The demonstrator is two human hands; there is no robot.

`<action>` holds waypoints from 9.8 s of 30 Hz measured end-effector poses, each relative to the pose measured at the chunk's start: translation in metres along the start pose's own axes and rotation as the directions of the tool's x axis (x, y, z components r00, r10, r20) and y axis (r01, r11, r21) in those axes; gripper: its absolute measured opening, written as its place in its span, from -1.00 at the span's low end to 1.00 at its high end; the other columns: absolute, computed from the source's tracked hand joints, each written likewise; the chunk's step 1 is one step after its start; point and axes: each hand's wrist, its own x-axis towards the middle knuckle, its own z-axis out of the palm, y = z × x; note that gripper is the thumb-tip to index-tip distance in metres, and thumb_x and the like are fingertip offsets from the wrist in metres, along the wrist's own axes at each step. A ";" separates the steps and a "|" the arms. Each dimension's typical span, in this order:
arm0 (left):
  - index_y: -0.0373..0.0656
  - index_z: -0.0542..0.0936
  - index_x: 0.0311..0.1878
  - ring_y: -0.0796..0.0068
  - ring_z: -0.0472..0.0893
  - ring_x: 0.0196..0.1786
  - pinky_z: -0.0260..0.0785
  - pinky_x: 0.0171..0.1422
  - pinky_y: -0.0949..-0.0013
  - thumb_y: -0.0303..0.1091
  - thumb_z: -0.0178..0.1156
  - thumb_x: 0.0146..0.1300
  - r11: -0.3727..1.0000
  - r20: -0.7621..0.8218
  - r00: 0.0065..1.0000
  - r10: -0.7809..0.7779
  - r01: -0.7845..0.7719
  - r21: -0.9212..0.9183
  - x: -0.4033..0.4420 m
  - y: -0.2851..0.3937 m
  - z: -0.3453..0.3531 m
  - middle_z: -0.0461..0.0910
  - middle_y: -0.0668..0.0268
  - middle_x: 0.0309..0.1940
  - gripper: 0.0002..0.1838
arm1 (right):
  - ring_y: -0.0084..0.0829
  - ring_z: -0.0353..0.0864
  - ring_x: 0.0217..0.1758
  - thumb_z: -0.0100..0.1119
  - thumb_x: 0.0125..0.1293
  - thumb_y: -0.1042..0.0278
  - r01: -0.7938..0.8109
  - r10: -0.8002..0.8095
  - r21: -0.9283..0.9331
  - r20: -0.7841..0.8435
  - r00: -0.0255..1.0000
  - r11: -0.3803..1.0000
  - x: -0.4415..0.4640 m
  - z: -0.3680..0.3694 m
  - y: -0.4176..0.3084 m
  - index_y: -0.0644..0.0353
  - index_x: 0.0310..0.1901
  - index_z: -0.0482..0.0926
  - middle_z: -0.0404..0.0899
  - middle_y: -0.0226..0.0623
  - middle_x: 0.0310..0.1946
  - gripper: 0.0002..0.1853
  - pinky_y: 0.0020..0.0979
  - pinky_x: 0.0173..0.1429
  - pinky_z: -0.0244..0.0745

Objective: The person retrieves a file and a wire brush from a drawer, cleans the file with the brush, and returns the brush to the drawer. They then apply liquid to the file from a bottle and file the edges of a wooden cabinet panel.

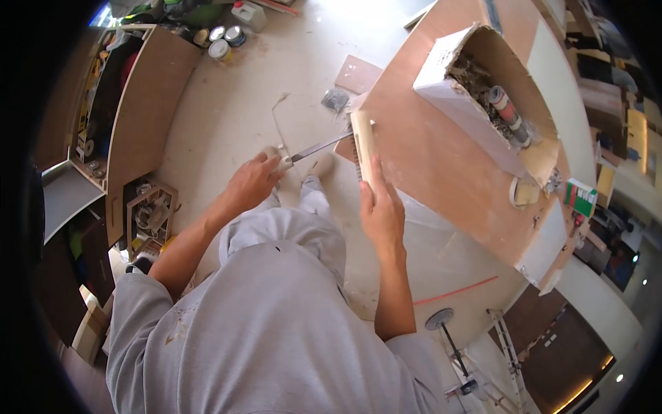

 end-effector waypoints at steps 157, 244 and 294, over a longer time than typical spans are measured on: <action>-0.35 0.61 -0.09 0.37 0.61 -0.46 0.45 -0.34 0.26 0.29 -0.13 0.44 0.710 0.596 0.779 -0.192 0.530 -0.465 0.030 -0.030 -0.023 0.53 0.16 -0.56 -0.25 | 0.00 0.41 0.38 0.05 0.46 0.26 -0.229 0.199 0.227 0.145 0.969 0.947 0.007 -0.028 -0.009 0.22 0.45 0.23 0.39 0.11 0.32 -0.42 -0.24 0.37 0.36; -0.16 0.43 0.02 0.51 0.42 -0.27 0.43 -0.26 0.38 0.18 -0.11 0.50 -0.107 0.290 0.950 -0.118 0.278 -0.954 0.064 0.113 0.110 0.38 0.36 -0.32 -0.48 | -0.47 0.60 -0.22 0.24 0.39 0.28 -0.306 0.572 0.942 0.175 0.801 0.140 -0.049 0.064 0.022 0.17 0.05 0.39 0.54 -0.33 -0.19 -0.69 -0.38 -0.14 0.62; -0.26 0.73 -0.36 -0.02 0.66 -0.25 0.45 -0.07 0.05 0.12 0.15 0.34 0.916 0.280 0.947 -0.157 0.246 -0.317 0.092 -0.023 0.020 0.67 0.01 -0.43 -0.46 | 0.06 0.61 -0.27 0.03 0.45 0.26 0.130 -0.097 -0.303 0.123 0.988 0.944 0.065 0.036 -0.038 0.03 0.42 0.29 0.53 0.07 -0.24 -0.48 -0.03 -0.24 0.54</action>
